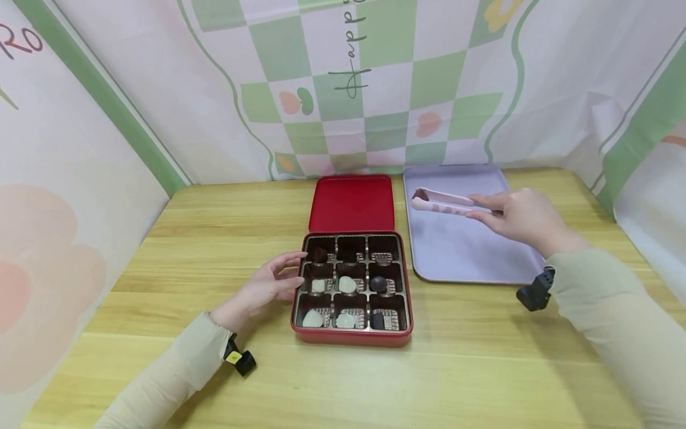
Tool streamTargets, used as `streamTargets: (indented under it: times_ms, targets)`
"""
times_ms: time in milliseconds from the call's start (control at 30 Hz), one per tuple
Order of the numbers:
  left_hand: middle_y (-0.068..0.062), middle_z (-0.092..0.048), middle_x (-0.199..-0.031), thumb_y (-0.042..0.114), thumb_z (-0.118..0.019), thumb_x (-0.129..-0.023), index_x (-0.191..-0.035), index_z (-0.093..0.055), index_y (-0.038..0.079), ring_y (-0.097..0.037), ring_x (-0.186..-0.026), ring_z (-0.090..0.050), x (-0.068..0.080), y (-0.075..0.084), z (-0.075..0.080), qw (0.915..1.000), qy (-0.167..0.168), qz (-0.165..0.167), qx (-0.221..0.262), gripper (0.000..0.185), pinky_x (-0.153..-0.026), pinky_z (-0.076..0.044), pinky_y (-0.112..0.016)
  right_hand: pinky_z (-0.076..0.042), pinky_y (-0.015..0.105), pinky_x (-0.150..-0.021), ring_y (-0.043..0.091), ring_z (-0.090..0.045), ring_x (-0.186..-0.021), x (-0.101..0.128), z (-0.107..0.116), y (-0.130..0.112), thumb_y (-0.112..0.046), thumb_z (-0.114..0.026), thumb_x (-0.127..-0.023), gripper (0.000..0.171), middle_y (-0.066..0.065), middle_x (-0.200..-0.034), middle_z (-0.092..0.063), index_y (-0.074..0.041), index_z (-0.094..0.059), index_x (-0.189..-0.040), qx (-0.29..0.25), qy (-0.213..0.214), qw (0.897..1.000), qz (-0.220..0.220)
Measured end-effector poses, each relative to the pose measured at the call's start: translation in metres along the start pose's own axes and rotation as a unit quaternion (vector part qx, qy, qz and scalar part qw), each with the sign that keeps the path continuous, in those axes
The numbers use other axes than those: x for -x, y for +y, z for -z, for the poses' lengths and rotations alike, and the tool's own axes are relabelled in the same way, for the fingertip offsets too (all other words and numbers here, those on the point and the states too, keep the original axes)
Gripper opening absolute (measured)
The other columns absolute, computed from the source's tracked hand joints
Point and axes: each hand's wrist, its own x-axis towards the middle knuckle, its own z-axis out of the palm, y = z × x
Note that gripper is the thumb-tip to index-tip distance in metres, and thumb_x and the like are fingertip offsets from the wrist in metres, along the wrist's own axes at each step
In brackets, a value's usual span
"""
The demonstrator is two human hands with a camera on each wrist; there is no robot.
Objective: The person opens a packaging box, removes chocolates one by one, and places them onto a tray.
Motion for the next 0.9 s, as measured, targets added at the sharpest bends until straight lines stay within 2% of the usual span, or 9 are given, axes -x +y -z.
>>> streamTargets:
  times_ms: [100,200,267,367,667,900]
  targets:
    - [-0.016,-0.041,-0.142,-0.002,-0.060,-0.087,-0.139,-0.045,0.013,-0.033,-0.124,-0.046,0.000,0.000,0.000,1.0000,0.002,-0.001,0.001,0.057,-0.081,-0.058,-0.042,-0.032,0.031,-0.040,0.019,-0.044,-0.042,-0.001,-0.002,0.001,-0.025,-0.076,-0.076,0.036,0.014,-0.056,-0.063,-0.008,-0.072,-0.107,0.013,-0.033,0.999,-0.027]
    - [-0.017,-0.041,-0.141,-0.002,-0.060,-0.087,-0.139,-0.045,0.012,-0.034,-0.124,-0.047,0.000,0.000,0.000,1.0000,0.003,-0.005,0.000,0.056,-0.081,-0.058,-0.042,-0.025,0.027,-0.040,0.014,-0.031,-0.040,-0.002,-0.007,0.002,-0.028,-0.076,-0.077,0.037,0.000,-0.039,-0.039,-0.010,-0.072,-0.109,0.026,-0.056,0.997,-0.041]
    - [-0.018,-0.041,-0.141,-0.002,-0.060,-0.087,-0.139,-0.045,0.012,-0.034,-0.124,-0.047,0.001,0.001,-0.001,1.0000,0.001,-0.007,-0.001,0.056,-0.081,-0.058,-0.042,-0.024,0.026,-0.039,0.012,-0.028,-0.039,-0.002,-0.011,0.004,-0.028,-0.076,-0.076,0.037,-0.006,-0.037,-0.027,-0.010,-0.072,-0.108,0.030,-0.062,0.997,-0.042]
    - [-0.019,-0.041,-0.141,-0.002,-0.060,-0.088,-0.140,-0.044,0.011,-0.035,-0.124,-0.047,0.001,0.001,-0.001,1.0000,-0.001,-0.007,-0.001,0.056,-0.081,-0.058,-0.042,-0.023,0.026,-0.038,0.012,-0.027,-0.039,-0.002,-0.017,0.008,-0.031,-0.075,-0.077,0.038,-0.007,-0.038,-0.024,-0.011,-0.072,-0.108,0.035,-0.076,0.995,-0.050]
    - [-0.019,-0.040,-0.142,-0.001,-0.060,-0.088,-0.140,-0.043,0.011,-0.035,-0.124,-0.046,0.001,0.000,-0.001,1.0000,-0.007,-0.005,-0.001,0.057,-0.082,-0.058,-0.041,-0.025,0.027,-0.039,0.013,-0.029,-0.039,0.001,-0.026,0.014,-0.037,-0.072,-0.081,0.042,-0.005,-0.041,-0.024,-0.010,-0.070,-0.114,0.033,-0.140,0.986,-0.083]
    - [-0.017,-0.041,-0.142,-0.002,-0.060,-0.087,-0.140,-0.045,0.013,-0.034,-0.124,-0.047,0.001,-0.001,0.000,1.0000,0.001,-0.003,-0.001,0.057,-0.081,-0.058,-0.041,-0.026,0.027,-0.040,0.014,-0.031,-0.040,0.001,-0.028,0.014,-0.040,-0.069,-0.083,0.046,-0.003,-0.042,-0.027,-0.009,-0.068,-0.117,0.028,-0.146,0.985,-0.088]
